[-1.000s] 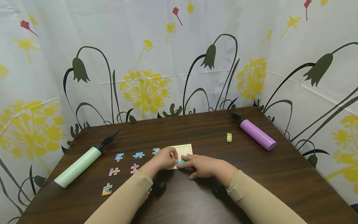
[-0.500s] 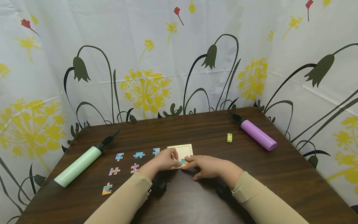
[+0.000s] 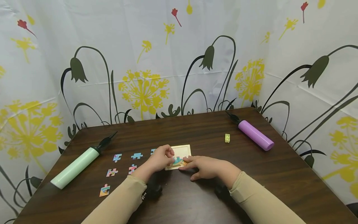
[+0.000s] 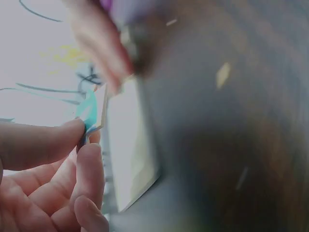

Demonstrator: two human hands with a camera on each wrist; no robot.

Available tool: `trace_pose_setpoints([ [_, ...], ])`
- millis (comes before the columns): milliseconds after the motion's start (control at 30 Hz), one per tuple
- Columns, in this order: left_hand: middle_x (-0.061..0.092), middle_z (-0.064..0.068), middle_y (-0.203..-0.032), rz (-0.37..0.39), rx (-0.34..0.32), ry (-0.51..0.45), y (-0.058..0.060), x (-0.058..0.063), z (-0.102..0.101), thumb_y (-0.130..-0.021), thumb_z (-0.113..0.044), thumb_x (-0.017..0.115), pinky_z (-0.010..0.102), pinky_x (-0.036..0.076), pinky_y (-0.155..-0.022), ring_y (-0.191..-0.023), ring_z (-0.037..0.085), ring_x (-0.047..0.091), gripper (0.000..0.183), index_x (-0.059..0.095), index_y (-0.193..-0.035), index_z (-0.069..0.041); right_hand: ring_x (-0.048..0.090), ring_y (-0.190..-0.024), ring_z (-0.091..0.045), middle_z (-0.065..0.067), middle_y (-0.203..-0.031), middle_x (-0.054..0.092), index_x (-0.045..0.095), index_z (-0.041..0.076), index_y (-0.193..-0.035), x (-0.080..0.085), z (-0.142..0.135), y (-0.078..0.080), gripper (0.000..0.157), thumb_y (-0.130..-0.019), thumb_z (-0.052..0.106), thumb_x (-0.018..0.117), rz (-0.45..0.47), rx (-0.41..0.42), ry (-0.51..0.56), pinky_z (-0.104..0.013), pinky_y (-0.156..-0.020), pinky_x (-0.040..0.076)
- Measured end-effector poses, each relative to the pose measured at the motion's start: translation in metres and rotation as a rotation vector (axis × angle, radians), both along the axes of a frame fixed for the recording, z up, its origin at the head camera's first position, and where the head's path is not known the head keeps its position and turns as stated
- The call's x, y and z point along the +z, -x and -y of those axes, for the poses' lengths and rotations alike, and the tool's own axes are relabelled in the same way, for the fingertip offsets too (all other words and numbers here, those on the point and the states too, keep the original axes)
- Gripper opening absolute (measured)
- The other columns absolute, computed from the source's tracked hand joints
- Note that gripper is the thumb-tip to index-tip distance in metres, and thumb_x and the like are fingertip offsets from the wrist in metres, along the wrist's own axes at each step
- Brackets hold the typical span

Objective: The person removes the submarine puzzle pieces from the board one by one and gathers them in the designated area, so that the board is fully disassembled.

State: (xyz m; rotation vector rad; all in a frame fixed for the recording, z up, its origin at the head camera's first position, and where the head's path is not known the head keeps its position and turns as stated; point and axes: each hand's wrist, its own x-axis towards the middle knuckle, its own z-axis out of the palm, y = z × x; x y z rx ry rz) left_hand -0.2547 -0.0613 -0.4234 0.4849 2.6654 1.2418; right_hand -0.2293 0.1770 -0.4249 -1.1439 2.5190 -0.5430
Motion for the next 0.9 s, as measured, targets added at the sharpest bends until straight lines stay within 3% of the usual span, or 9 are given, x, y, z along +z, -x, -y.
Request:
trace_pose_setpoints([
  [100,0.059,0.004,-0.073,-0.003,0.018,-0.03,-0.006,0.013,0.017,-0.085,0.001,0.069,0.031,0.046,-0.053,-0.06,0.021,0.059,0.012,0.064,-0.096,-0.002,0.027,-0.144,-0.026,-0.005,-0.157,0.033,0.055,0.03,-0.142,0.0,0.002,0.0,0.056,-0.09,0.023,0.074,0.002,0.001,0.0,-0.046,-0.111,0.029],
  [267,0.061,0.005,-0.072,-0.002,0.078,-0.016,-0.026,0.04,0.056,-0.091,-0.004,0.067,0.032,0.045,-0.051,-0.065,0.032,0.063,0.001,0.066,-0.09,-0.003,0.026,-0.145,-0.025,-0.004,-0.158,0.032,0.054,0.031,-0.143,-0.001,0.003,0.0,0.057,-0.09,0.024,0.074,0.009,-0.012,-0.004,-0.046,-0.112,0.028],
  [400,0.06,0.004,-0.074,0.02,0.109,0.035,-0.043,0.048,0.091,-0.092,-0.007,0.068,0.034,0.046,-0.053,-0.064,0.026,0.061,0.003,0.067,-0.091,-0.004,0.025,-0.145,-0.024,-0.003,-0.158,0.032,0.054,0.031,-0.143,-0.002,0.002,-0.001,0.057,-0.09,0.024,0.073,0.011,-0.021,-0.006,-0.046,-0.112,0.027],
  [567,0.058,0.005,-0.069,0.076,0.043,0.112,-0.062,0.037,0.129,-0.089,0.0,0.068,0.035,0.047,-0.057,-0.061,0.021,0.059,0.005,0.067,-0.087,-0.004,0.025,-0.145,-0.025,-0.004,-0.158,0.032,0.054,0.031,-0.143,-0.002,0.002,-0.002,0.056,-0.091,0.024,0.073,0.006,-0.015,0.003,-0.046,-0.112,0.028],
  [733,0.056,0.003,-0.067,0.139,-0.034,0.113,-0.071,0.02,0.147,-0.085,0.004,0.07,0.036,0.047,-0.056,-0.058,0.019,0.054,0.008,0.066,-0.084,-0.003,0.026,-0.145,-0.026,-0.005,-0.158,0.032,0.054,0.029,-0.143,-0.002,0.001,-0.003,0.056,-0.091,0.022,0.073,0.015,-0.02,0.016,-0.048,-0.111,0.027],
  [900,0.053,0.002,-0.064,0.102,0.01,0.138,-0.073,0.012,0.15,-0.081,0.005,0.073,0.035,0.042,-0.055,-0.06,0.018,0.048,0.013,0.063,-0.08,-0.004,0.025,-0.145,-0.026,-0.004,-0.158,0.032,0.054,0.03,-0.143,-0.003,0.002,-0.002,0.055,-0.091,0.023,0.073,0.014,-0.018,0.015,-0.048,-0.112,0.027],
])
